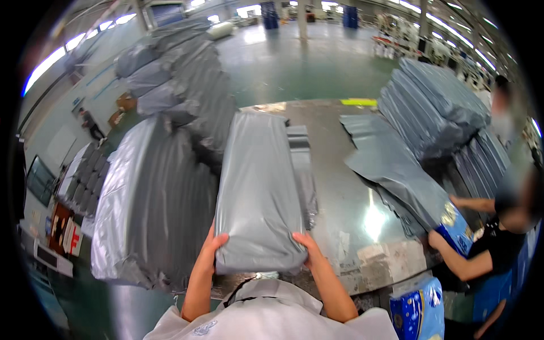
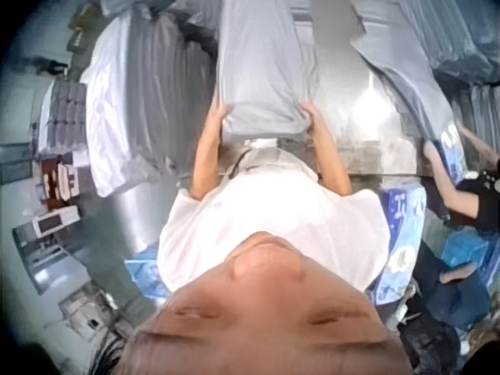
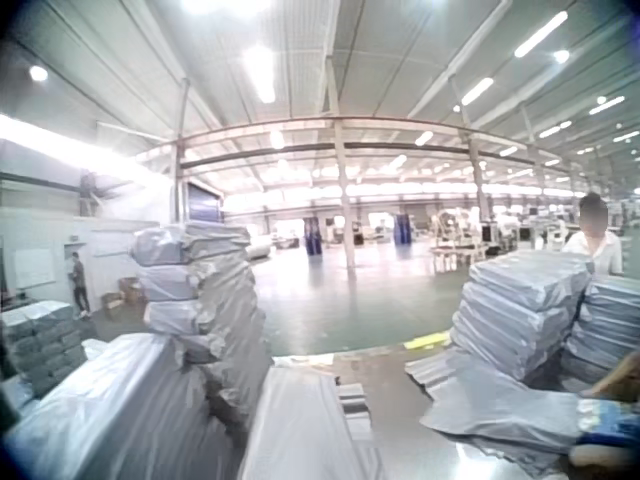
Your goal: The person places blue tissue paper packs into gray shipping mailers on a metal table, folds the mailer flaps, and stacks the sealed packages. Coworkers perform similar packing nearby.
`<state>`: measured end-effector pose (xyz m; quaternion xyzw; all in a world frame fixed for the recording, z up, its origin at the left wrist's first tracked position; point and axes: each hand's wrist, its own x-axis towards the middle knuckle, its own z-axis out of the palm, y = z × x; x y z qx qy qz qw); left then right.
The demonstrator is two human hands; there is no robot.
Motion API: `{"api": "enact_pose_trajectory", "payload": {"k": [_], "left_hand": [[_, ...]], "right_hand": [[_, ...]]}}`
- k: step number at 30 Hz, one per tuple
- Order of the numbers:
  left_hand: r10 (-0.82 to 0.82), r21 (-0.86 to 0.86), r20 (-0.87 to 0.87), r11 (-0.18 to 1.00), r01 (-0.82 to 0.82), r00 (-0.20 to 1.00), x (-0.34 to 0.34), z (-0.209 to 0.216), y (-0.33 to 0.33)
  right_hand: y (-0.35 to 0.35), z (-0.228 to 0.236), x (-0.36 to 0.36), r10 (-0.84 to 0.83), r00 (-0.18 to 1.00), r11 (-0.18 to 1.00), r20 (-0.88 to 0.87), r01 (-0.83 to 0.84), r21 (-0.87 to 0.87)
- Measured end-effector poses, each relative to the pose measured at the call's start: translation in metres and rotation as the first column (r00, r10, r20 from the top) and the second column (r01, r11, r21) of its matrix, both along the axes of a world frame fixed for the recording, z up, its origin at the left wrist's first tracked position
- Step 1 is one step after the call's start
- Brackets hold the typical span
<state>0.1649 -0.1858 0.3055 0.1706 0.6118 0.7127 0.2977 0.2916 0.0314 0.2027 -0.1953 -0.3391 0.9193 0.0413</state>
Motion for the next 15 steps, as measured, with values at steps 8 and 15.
{"api": "enact_pose_trajectory", "payload": {"k": [8,15], "left_hand": [[0.407,0.331,-0.392,0.899,-0.286,0.825,0.102,0.114,-0.139],[0.892,0.562,-0.075,0.407,-0.72,0.445,0.057,0.145,-0.215]], "right_hand": [[-0.098,0.135,-0.012,0.34,0.845,0.937,-0.412,-0.265,0.229],[-0.179,0.229,-0.075,0.428,0.625,0.855,-0.652,-0.047,0.516]]}}
